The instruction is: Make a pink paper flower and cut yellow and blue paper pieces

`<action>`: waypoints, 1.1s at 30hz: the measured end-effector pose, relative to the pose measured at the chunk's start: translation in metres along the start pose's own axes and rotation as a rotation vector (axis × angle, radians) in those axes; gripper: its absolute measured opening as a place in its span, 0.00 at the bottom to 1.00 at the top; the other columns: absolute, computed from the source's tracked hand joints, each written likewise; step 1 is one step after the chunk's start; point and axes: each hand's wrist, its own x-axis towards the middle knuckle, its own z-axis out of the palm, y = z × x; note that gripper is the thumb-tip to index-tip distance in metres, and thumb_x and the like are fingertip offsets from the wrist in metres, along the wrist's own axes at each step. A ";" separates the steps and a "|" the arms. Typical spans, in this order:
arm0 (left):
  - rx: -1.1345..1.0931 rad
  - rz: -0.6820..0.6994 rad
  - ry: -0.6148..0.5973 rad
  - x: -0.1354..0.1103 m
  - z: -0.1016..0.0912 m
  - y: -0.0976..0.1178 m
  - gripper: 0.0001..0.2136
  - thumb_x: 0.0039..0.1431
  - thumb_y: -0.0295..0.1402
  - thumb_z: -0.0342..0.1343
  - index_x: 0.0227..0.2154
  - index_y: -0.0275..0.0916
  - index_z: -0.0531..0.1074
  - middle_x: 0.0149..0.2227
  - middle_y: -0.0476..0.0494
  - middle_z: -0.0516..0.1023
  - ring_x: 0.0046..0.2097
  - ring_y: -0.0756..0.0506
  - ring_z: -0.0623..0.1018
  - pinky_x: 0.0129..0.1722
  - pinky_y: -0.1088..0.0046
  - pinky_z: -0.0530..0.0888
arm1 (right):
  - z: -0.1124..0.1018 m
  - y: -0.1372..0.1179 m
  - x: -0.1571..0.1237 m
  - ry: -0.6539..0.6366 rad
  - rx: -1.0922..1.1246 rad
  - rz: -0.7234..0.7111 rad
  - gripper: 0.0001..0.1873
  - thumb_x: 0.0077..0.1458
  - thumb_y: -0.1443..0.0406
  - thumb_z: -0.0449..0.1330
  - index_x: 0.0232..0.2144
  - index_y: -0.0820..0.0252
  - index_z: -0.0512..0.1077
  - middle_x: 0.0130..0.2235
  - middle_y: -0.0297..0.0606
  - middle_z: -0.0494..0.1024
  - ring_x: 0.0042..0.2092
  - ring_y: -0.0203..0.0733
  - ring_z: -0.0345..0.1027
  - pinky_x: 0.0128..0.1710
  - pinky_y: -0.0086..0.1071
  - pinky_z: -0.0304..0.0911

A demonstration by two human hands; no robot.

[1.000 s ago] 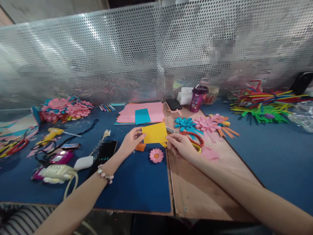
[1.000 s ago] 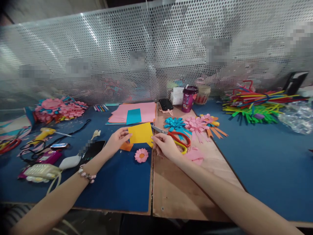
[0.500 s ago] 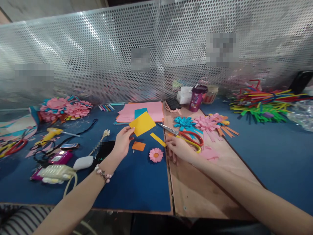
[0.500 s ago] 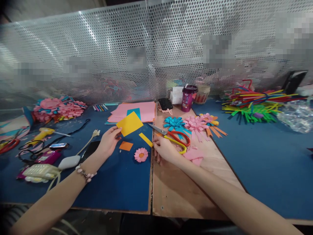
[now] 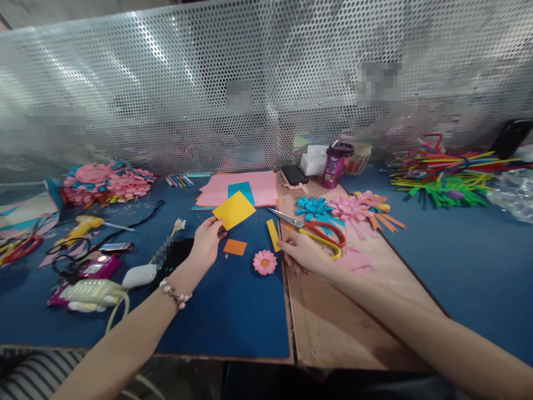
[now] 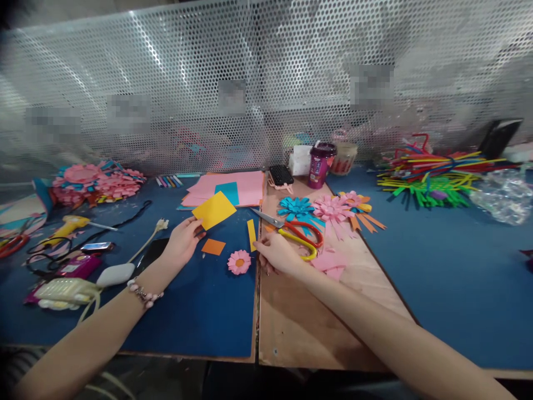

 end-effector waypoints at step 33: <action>-0.306 -0.131 0.140 0.001 0.002 0.002 0.06 0.53 0.20 0.52 0.32 0.35 0.70 0.33 0.45 0.77 0.30 0.52 0.75 0.28 0.77 0.70 | 0.077 -0.010 -0.100 -0.239 0.422 0.615 0.09 0.65 0.64 0.33 0.33 0.55 0.48 0.13 0.25 0.64 0.09 0.30 0.50 0.06 0.20 0.38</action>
